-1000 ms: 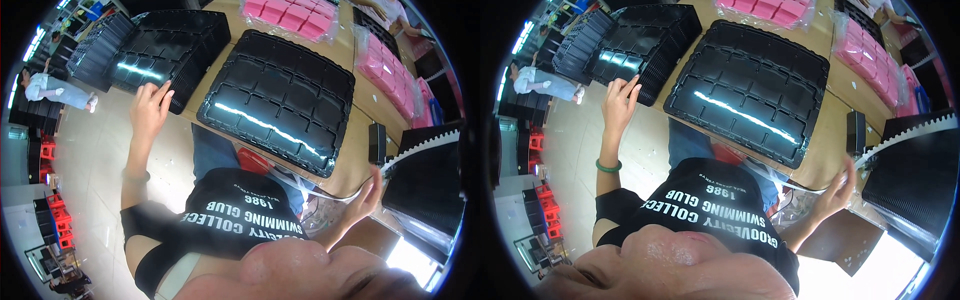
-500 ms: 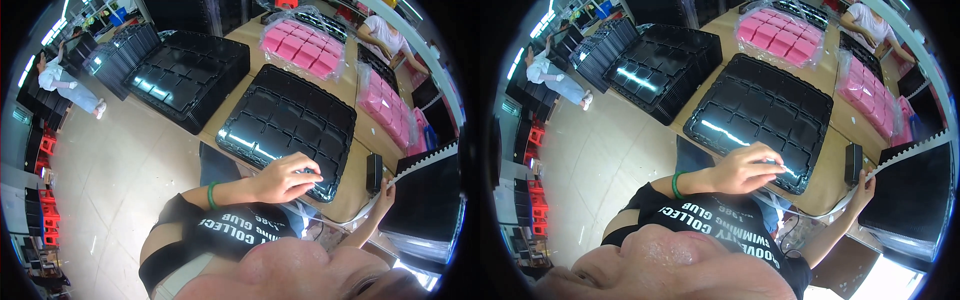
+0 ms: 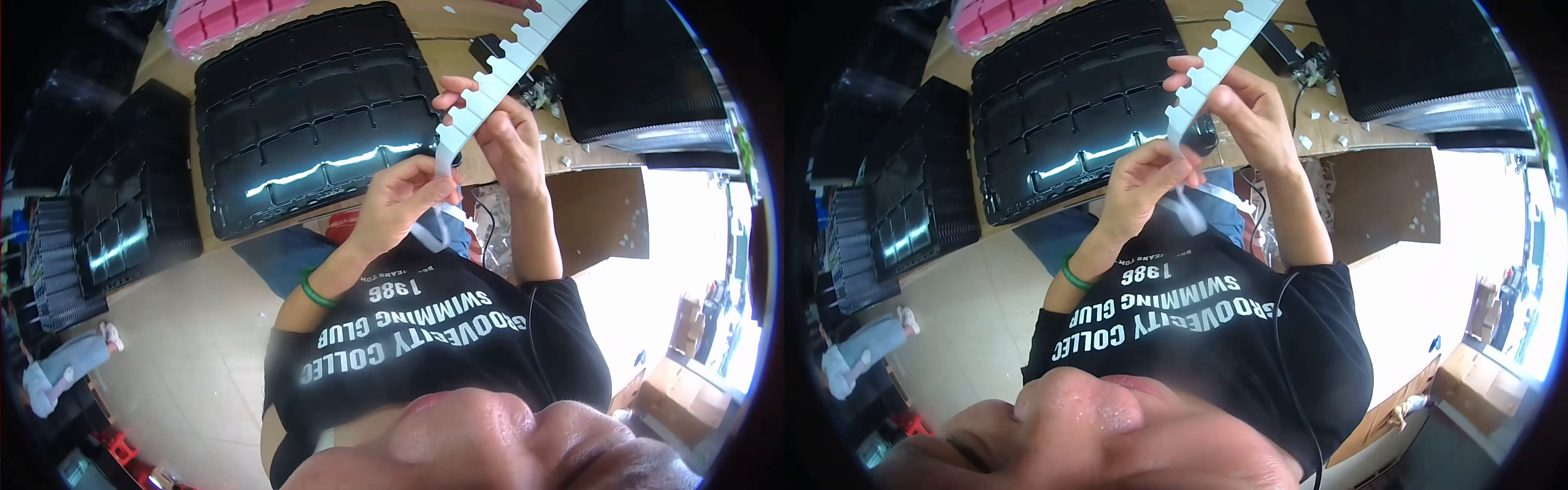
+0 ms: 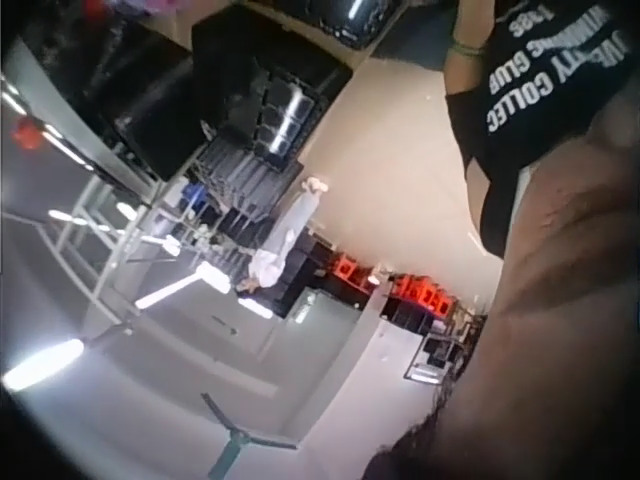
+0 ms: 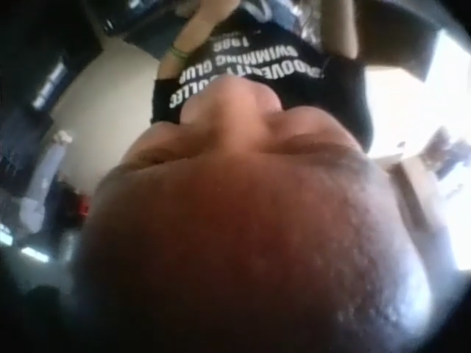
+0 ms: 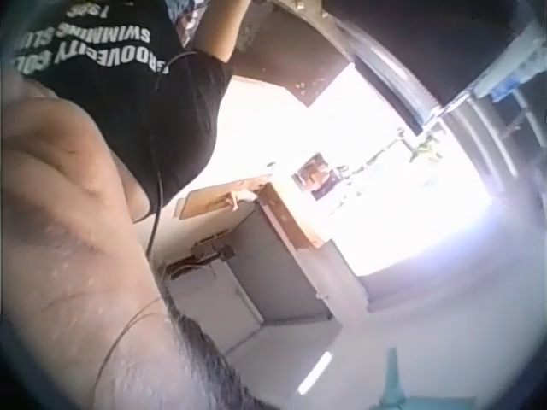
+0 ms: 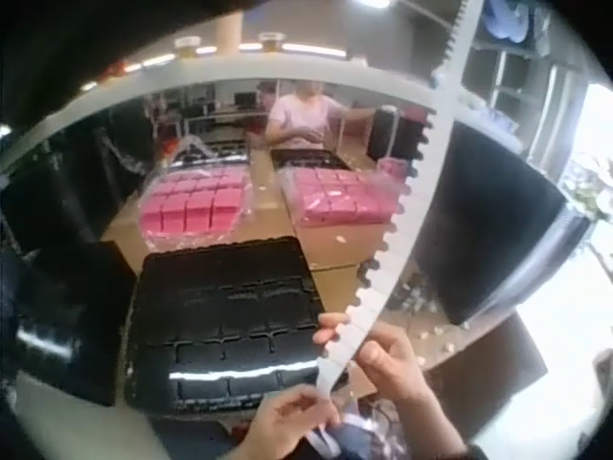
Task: The person peels adhesive pieces from a strip and applies them onto a plastic tray by hand, then places a foam sheet onto the tray.
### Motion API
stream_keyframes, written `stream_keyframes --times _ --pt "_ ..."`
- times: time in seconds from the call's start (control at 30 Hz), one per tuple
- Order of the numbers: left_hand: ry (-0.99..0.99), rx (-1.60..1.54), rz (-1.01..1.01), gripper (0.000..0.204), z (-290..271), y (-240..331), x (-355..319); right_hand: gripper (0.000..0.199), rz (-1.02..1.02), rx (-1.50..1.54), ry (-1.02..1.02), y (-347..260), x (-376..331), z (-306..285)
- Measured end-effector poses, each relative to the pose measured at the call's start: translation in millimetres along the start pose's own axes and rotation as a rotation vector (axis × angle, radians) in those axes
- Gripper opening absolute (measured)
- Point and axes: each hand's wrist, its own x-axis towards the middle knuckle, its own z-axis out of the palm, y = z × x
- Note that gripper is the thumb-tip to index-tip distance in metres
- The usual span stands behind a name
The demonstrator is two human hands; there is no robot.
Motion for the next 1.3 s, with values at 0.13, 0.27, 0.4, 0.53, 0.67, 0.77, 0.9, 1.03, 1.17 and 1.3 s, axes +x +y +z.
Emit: stream_keyframes --times 0.13,0.27,0.4,0.53,0.67,0.77,0.9,1.03,1.17,1.3 --pt "-0.037 -0.085 -0.018 0.015 -5.3 -19.2 -9.5 0.070 0.264 0.282 0.103 14.7 -34.9 -0.4" --pt "-0.066 -0.220 -0.069 0.019 -6.6 -30.7 -20.9 0.034 0.279 0.578 -0.035 33.6 -55.1 -0.6" --pt "-0.156 -0.265 -0.085 0.025 -3.8 -29.3 -30.4 0.025 0.326 0.752 -0.232 60.9 -51.1 3.1" --pt "-0.216 -0.298 -0.111 0.023 -8.5 -31.5 -32.9 0.017 0.301 0.800 -0.265 52.7 -48.3 11.8" --pt "-0.196 -0.350 -0.114 0.022 -19.1 -32.1 -32.9 0.012 0.270 0.826 -0.380 52.1 -39.5 17.3" --pt "-0.227 -0.356 -0.097 0.026 -24.4 -32.0 -32.9 0.013 0.267 0.817 -0.400 49.4 -35.3 19.5" --pt "-0.194 -0.320 -0.102 0.041 -25.2 -28.5 -37.2 0.013 0.302 0.757 -0.377 50.8 -33.6 24.6" --pt "-0.140 -0.401 -0.001 0.034 -25.3 -28.8 -43.4 0.012 0.351 0.701 -0.351 50.4 -31.3 25.3" --pt "0.131 0.181 0.240 0.019 -13.4 -28.5 -55.2 0.015 0.386 0.107 -0.224 6.9 -41.6 -3.8" --pt "-0.025 0.259 0.210 0.010 -6.7 -28.8 -43.8 0.023 0.375 -0.014 -0.147 -23.8 -44.7 -20.7"
